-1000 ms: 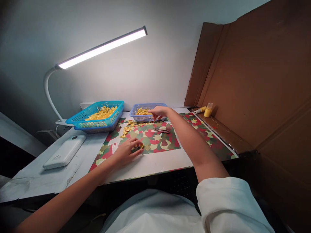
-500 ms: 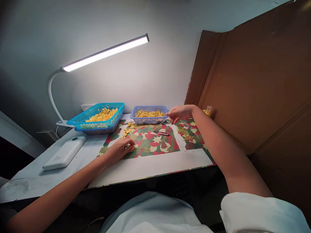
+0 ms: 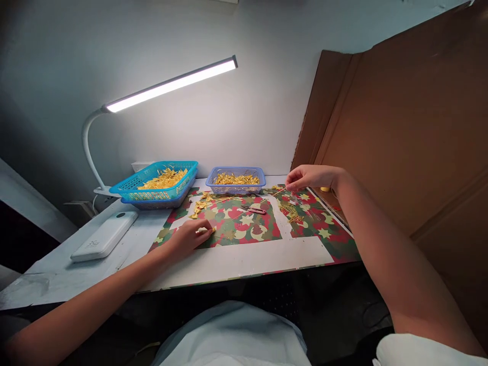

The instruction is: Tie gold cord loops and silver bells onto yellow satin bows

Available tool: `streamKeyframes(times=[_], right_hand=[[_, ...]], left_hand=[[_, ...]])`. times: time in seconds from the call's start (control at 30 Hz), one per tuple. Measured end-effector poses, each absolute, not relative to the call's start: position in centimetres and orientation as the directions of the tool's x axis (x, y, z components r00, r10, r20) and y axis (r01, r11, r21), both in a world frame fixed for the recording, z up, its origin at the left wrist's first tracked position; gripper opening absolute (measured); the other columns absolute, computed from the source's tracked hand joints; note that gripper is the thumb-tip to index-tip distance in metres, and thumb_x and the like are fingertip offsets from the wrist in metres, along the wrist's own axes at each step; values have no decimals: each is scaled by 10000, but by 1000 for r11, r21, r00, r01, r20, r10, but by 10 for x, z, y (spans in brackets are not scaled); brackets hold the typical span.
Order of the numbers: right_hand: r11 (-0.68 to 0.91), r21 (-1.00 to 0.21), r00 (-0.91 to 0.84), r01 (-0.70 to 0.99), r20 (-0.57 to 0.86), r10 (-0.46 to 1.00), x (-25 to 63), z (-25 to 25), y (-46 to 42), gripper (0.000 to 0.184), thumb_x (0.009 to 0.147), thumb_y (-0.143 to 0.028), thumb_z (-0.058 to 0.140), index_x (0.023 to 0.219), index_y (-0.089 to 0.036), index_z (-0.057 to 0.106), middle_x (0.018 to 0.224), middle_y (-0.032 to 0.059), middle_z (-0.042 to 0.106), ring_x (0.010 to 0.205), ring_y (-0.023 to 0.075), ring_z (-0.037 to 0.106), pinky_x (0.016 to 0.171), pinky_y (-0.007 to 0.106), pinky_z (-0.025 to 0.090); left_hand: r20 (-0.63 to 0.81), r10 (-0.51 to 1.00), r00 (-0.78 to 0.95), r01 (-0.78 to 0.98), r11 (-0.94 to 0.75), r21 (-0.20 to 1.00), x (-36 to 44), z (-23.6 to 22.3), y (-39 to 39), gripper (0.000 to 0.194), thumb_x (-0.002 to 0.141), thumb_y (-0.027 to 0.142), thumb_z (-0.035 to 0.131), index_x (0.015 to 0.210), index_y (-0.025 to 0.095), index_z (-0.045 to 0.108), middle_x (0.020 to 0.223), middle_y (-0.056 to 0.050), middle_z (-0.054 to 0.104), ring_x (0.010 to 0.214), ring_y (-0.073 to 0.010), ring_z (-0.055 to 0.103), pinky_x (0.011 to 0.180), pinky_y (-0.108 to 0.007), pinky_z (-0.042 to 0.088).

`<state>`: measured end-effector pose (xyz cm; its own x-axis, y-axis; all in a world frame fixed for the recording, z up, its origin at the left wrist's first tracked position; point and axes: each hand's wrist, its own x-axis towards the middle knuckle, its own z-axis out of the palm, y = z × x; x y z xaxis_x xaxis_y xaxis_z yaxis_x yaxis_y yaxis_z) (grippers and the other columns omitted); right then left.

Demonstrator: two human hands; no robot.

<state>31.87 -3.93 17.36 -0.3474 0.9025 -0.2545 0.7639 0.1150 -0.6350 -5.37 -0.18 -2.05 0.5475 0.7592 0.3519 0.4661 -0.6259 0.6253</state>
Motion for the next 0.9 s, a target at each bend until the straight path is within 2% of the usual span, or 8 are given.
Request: streamKeyframes(times=[0.17,0.27,0.37,0.43,0.63,0.73,0.83,0.9], right_hand=[[59,-643,-181,764,-126,975,326,175,-36,384,639,-529,748,742,-185,611,793,58,653,756,181,603,686,283,466],[100,-637,-112,764,22,993,328,169,-22,321,693,-469,717,791,-183,610,796,66,658,723,176,600,650,289,469],[185,-498,-78,847,228,970,319,162,1,163,786,-322,628,814,-161,625,822,72,677,715,164,605,646,281,467],[195,-437,-75,878,277,958,304,157,20,102,796,-229,608,826,-141,650,846,71,693,753,163,615,692,281,469],[204,-361,-108,910,268,957,245,129,78,130,861,-157,579,933,-127,683,966,64,710,882,150,634,798,252,478],[202,-340,-143,918,189,971,219,112,102,195,913,-264,577,1050,-143,644,1083,70,661,957,178,627,850,332,514],[189,-315,-156,930,126,980,201,97,121,309,931,-335,554,1192,-170,569,1207,86,588,1015,205,610,858,410,532],[171,-294,-144,940,110,983,193,87,130,309,932,-332,553,1197,-173,566,1214,88,584,1019,204,608,861,410,531]], left_hand=[[284,816,504,353,-494,794,-47,-22,6,180,845,354,476,798,182,502,634,32,533,505,-94,472,469,-204,361],[237,797,556,304,-460,834,-39,-23,6,166,808,342,516,845,181,496,667,25,563,539,-97,521,491,-201,400],[199,759,620,304,-466,831,-32,-22,-1,133,803,299,515,847,174,520,737,-6,611,605,-111,577,542,-215,453],[185,738,649,335,-495,802,-28,-21,-8,102,806,246,496,846,168,549,754,-13,627,595,-105,571,541,-211,450],[179,751,636,545,-600,585,-28,-18,-14,153,773,137,517,870,188,623,690,17,631,585,-113,557,569,-221,442],[247,815,523,702,-577,418,-33,-14,11,170,798,155,535,938,189,626,876,-40,672,796,-184,613,734,-309,490],[294,847,443,822,-515,244,-37,-9,51,147,828,188,582,958,158,643,1076,-107,646,1085,-266,562,932,-418,453],[284,859,427,866,-479,147,-36,-7,76,193,869,266,602,1015,144,633,1125,-94,627,1102,-253,561,947,-466,452]])
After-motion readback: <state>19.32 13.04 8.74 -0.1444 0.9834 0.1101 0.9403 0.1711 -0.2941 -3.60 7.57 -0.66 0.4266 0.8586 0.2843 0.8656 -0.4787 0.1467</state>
